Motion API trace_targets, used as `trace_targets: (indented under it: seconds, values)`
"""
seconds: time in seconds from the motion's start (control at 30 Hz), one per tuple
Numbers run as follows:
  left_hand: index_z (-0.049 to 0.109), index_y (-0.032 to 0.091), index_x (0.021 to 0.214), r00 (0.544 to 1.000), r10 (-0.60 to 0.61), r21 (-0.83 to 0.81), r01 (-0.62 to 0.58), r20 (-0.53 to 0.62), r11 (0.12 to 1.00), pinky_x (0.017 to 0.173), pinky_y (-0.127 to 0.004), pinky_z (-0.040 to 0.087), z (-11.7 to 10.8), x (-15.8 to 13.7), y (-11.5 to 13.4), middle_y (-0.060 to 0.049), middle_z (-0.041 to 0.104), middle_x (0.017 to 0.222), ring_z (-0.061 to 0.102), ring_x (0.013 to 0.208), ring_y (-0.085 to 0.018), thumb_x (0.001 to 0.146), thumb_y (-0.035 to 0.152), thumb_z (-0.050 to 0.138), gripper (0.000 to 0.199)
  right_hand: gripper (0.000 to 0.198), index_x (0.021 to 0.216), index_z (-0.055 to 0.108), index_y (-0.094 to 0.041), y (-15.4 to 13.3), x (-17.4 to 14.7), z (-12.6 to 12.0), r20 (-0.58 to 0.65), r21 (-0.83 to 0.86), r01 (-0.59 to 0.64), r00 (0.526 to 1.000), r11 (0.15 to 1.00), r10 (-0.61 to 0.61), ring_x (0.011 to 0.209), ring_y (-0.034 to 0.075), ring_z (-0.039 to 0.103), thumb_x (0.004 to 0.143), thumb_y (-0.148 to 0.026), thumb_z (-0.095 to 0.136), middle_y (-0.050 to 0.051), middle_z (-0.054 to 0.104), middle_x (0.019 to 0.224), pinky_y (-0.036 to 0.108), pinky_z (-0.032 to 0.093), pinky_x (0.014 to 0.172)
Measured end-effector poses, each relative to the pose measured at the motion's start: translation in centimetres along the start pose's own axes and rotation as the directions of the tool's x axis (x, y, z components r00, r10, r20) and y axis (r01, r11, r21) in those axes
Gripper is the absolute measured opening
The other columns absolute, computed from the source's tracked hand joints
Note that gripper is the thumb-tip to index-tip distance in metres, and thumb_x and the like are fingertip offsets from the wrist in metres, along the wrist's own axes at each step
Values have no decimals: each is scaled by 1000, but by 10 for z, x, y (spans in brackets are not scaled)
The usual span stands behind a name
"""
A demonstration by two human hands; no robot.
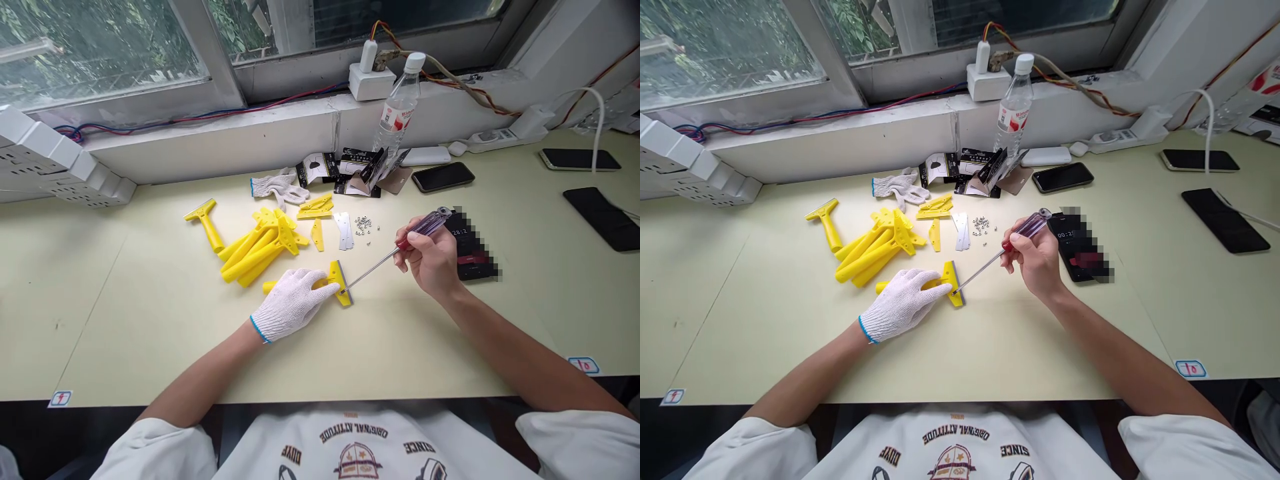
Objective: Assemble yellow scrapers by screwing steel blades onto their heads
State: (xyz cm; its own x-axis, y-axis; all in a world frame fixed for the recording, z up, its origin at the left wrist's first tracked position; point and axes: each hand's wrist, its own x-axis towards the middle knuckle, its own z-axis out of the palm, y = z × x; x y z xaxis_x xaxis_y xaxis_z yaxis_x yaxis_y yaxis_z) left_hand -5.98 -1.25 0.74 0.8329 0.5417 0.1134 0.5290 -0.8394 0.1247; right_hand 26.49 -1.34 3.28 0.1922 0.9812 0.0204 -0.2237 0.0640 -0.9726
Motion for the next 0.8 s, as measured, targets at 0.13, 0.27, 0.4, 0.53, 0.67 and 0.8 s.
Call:
trace_targets:
  seconds: [0.13, 0.27, 0.4, 0.53, 0.67, 0.8]
  values:
    - [61, 34, 154, 1000, 1, -35, -1, -11, 999, 96, -49, 57, 1, 0, -1, -12, 66, 144, 66, 117, -29, 111, 20, 49, 46, 28, 102, 56, -29, -3, -2, 2, 0, -67, -17, 1000, 998, 17, 54, 16, 63, 89, -44, 76, -1, 65, 88, 32, 45, 43]
    - [60, 34, 154, 1000, 0, -34, 0, 1, 999, 98, -49, 56, 0, 0, 0, -12, 65, 146, 66, 119, -29, 112, 20, 48, 46, 28, 102, 56, -29, -4, -3, 3, 14, -52, -11, 1000, 999, 12, 53, 16, 63, 89, -44, 76, -2, 65, 88, 32, 43, 42]
    - [60, 34, 153, 1000, -2, -17, 2, 16, 1000, 96, -46, 55, -2, 0, 0, -11, 65, 146, 65, 118, -28, 112, 20, 46, 45, 24, 102, 59, -28, -4, -4, 3, 28, -2, -19, 999, 1000, 19, 53, 16, 64, 90, -38, 77, -2, 66, 88, 32, 43, 42]
    - [60, 34, 153, 1000, -3, -12, 3, 11, 1000, 96, -46, 55, -1, 0, 1, -11, 65, 146, 65, 118, -28, 113, 20, 47, 44, 25, 101, 59, -28, -4, -6, 4, 33, -14, 6, 999, 1000, -6, 53, 15, 64, 91, -40, 78, -1, 65, 88, 31, 44, 42]
    - [60, 34, 154, 1000, -2, -18, 2, 8, 1000, 96, -47, 55, -1, -1, 0, -11, 65, 146, 65, 119, -29, 113, 21, 48, 44, 26, 102, 59, -28, -4, -7, 4, 19, -58, 24, 1000, 998, -23, 53, 16, 64, 91, -43, 78, -1, 66, 88, 32, 46, 43]
    - [61, 34, 153, 1000, -1, -25, 1, 6, 1000, 96, -48, 56, 0, -1, -1, -12, 65, 146, 66, 119, -29, 112, 21, 49, 45, 25, 101, 59, -28, -3, -7, 4, 26, -43, 26, 999, 999, -25, 53, 16, 64, 91, -41, 78, -1, 66, 88, 32, 45, 42]
